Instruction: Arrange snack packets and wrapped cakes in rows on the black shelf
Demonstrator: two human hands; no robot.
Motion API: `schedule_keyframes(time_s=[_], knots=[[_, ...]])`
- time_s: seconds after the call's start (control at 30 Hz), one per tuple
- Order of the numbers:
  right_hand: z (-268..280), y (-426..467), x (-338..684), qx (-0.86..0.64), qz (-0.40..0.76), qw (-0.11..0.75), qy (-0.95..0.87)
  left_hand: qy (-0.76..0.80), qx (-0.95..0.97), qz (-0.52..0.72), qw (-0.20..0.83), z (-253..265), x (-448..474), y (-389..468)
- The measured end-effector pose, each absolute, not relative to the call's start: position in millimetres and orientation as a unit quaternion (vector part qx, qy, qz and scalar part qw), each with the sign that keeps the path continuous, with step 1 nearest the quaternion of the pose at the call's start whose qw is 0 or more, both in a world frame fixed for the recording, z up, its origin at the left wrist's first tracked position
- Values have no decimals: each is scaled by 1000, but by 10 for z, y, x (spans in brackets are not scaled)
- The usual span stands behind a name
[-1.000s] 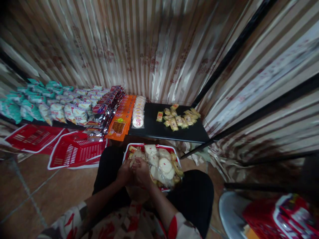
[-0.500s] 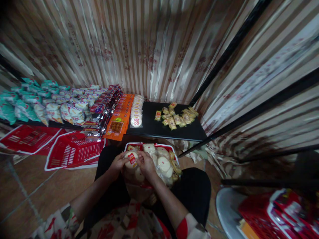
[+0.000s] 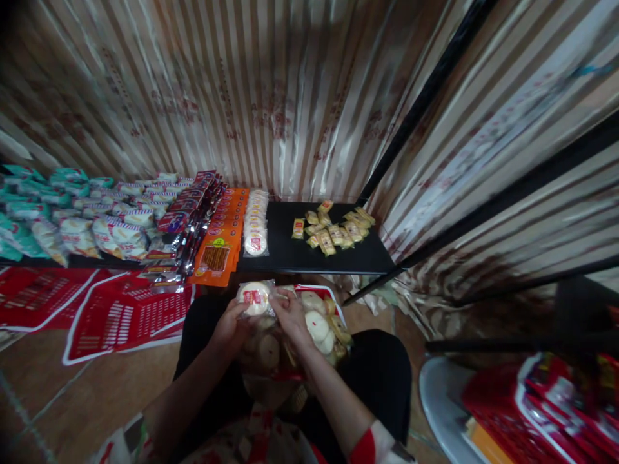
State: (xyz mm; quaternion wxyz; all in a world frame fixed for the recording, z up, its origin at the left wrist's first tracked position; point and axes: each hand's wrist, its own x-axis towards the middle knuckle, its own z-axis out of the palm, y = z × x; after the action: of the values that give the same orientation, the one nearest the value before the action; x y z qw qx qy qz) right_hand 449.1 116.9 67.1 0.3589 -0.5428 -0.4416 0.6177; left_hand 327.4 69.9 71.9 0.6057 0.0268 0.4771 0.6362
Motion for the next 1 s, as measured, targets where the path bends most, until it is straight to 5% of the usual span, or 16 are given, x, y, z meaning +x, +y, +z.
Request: schedule_keyframes(time_s=[0.3,0.57,0.83,1.0], knots=[[642,1235,4241,-514,640,416,-390,422,18,664,618,584,3426,855],[556,1511,4292,-538,582,390,-469,543,122,580,595,468,3281,918],[530,2092,4228,-514,575,387,-505,707,352,539,293,524,3093,1155],[468,2405,4017,-505,543,390,-546,715,497,446,210,616,3028,1347]])
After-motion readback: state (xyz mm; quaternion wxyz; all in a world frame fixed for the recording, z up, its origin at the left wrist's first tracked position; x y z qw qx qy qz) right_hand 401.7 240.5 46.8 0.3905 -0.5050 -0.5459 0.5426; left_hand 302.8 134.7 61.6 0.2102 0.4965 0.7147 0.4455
